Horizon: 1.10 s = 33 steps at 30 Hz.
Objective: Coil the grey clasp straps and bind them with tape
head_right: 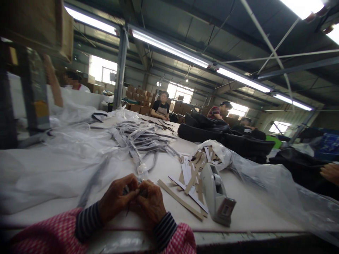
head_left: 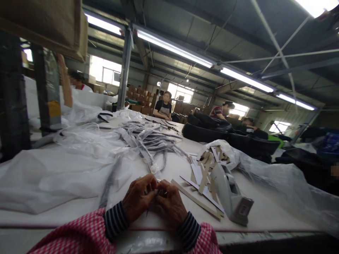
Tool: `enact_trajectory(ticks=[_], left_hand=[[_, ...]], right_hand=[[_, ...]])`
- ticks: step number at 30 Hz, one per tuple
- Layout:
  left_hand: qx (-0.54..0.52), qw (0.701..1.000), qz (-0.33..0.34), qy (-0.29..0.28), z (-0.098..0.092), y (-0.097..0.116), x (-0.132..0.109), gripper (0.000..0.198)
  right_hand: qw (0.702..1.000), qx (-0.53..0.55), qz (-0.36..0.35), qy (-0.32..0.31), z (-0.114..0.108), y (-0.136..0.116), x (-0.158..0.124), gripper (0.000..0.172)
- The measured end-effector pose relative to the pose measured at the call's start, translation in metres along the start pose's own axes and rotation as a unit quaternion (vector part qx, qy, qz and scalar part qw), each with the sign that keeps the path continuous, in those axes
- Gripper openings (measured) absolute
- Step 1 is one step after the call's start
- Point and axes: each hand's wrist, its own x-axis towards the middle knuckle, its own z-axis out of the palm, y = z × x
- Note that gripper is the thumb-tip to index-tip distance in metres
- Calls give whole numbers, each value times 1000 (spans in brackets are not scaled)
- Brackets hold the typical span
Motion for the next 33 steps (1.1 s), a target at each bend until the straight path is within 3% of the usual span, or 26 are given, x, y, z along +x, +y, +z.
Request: enact_trajectory(ticks=[7,12,17,21,28,33], left_hand=[[-5,1000,-13,-16,0,3,-1,8],[70,997,-35,-11,-7,1,1,6],[116,978,47,-164,-32,-14,12,20],[126,967,65,-210,-38,-20,16,18],[62,977,38,-199,-32,-23,18,12],[88,977,33,-192,-28,-26,16,21]], right_hand=[[999,42,10,3,3,6,1,14],[998,59,12,30,6,5,-2,14],[997,51,22,44,3,3,-3,10],[998,51,25,35,-1,5,-1,10],[995,82,56,24,-3,6,2,4],[992,69,87,63,-1,4,0,11]])
